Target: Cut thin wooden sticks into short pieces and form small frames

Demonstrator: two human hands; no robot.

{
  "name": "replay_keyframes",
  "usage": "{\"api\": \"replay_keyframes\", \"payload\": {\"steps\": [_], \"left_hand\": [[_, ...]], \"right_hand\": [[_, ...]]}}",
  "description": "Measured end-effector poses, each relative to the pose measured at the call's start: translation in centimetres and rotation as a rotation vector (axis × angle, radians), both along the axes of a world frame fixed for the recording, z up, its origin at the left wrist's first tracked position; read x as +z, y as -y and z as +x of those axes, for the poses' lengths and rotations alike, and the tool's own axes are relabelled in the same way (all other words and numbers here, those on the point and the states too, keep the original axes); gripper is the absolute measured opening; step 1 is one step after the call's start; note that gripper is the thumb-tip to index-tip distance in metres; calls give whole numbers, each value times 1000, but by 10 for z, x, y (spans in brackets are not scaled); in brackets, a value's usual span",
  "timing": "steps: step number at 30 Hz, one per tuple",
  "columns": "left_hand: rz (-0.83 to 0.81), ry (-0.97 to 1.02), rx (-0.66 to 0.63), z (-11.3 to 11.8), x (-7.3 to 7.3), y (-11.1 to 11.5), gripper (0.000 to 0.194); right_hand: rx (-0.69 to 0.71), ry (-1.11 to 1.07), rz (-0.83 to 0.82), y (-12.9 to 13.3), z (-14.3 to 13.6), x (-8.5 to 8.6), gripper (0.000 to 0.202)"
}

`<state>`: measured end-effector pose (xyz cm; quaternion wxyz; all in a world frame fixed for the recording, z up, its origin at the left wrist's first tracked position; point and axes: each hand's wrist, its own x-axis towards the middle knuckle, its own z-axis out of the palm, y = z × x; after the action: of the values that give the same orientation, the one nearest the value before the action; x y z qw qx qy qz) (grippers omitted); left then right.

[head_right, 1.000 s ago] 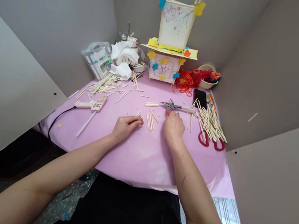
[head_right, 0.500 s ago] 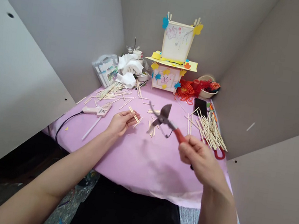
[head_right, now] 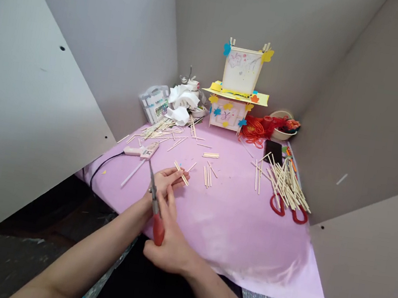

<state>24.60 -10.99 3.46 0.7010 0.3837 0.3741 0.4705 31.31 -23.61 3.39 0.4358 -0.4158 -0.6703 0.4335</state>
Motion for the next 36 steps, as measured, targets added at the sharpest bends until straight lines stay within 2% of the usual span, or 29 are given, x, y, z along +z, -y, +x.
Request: {"api": "replay_keyframes", "payload": {"steps": [3, 6, 9, 12, 14, 16, 20, 24, 29, 36], "left_hand": [[18, -39, 84, -1, -1, 3, 28], [105, -143, 152, -15, 3, 1, 27], [438, -514, 218, -56, 12, -4, 17], [764, -981, 264, -111, 20, 3, 16], [874, -1181, 260, -141, 21, 16, 18], [943, -1291, 242, -161, 16, 31, 20], [1055, -1368, 274, -180, 4, 52, 21], [1097, -1430, 325, -195, -6, 60, 21], [1047, -1447, 327, -208, -17, 65, 20], [1004, -1436, 348, -211, -26, 65, 19]], "right_hand": [[-133, 22, 24, 6, -28, -5, 96], [-226, 77, 112, 13, -40, -1, 86], [-216, 213, 151, 17, -28, 8, 83], [-309, 340, 125, 18, -12, 13, 76], [-327, 428, 110, 18, -10, 12, 73], [-306, 519, 109, 18, -17, 8, 73], [-288, 668, 122, 24, -43, -3, 73], [-302, 750, 132, 28, -60, -10, 73], [-259, 791, 134, 30, -76, -16, 73], [-235, 787, 91, 29, -92, -18, 74]]}}
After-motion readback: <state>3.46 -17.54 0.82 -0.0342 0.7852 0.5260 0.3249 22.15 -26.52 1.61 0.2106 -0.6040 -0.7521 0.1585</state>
